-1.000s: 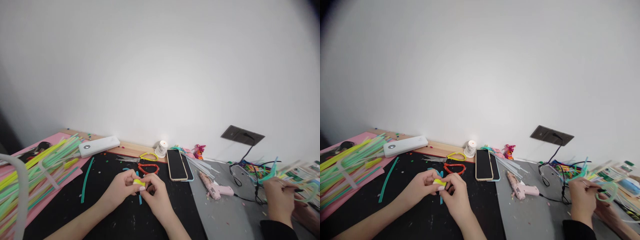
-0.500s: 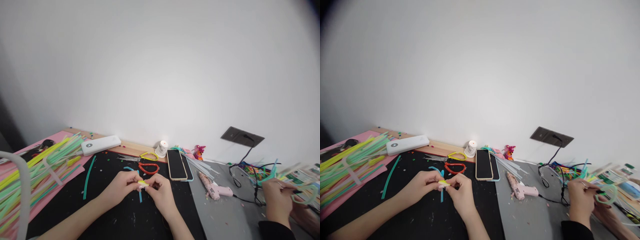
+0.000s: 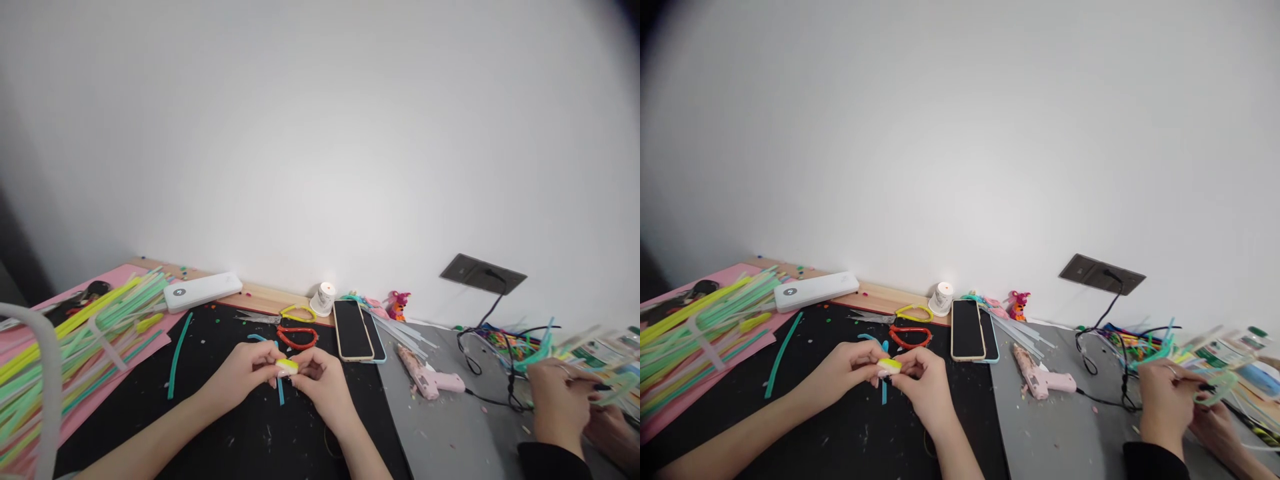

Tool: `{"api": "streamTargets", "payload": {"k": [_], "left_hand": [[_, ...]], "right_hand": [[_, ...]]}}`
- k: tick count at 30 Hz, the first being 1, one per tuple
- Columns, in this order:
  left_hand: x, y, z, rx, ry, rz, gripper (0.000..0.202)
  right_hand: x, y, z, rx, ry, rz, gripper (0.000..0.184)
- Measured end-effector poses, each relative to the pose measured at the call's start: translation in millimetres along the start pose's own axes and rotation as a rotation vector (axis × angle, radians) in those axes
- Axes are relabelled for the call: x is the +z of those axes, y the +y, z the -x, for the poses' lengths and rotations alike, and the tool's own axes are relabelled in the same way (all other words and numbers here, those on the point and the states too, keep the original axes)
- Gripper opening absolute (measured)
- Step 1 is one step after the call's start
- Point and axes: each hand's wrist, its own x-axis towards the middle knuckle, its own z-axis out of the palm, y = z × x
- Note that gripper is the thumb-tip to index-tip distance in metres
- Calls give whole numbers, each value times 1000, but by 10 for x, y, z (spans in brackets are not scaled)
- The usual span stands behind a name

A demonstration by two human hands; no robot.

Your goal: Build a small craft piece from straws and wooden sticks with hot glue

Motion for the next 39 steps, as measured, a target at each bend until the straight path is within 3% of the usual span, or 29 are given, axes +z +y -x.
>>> {"api": "streamTargets", "payload": {"k": [4,8,15,20,25,27,30,33,36,39], "left_hand": [[-9,-5,2,-40,-22,34,21],[-70,3,5,-61,10,-47,37],[-194,-3,-24,18,131,-290,23],[-242,23,-12,-28,215,-383,25],[-262,49,-8,-52,350,-560,42],[-253,51,-11,2,333,-616,36],[-221,35,-14,64,207,-596,19],[-197,5,-15,64,99,-556,29],[-213,-7,-20,61,105,-566,34],[-250,19,-23,73,143,-619,24]], "right_hand": [[-92,-11,-19,-6,-2,41,9],[-239,12,-56,-68,93,279,11],[-301,-16,-41,-182,25,690,28],[-327,-26,-36,-211,14,710,33],[-271,-111,-13,-297,116,710,18],[-185,-139,23,-315,140,766,21],[-10,-114,86,-290,111,880,12],[144,-39,127,-281,106,1043,12],[197,-8,132,-280,125,1084,14],[147,-46,115,-259,166,946,14]]}}
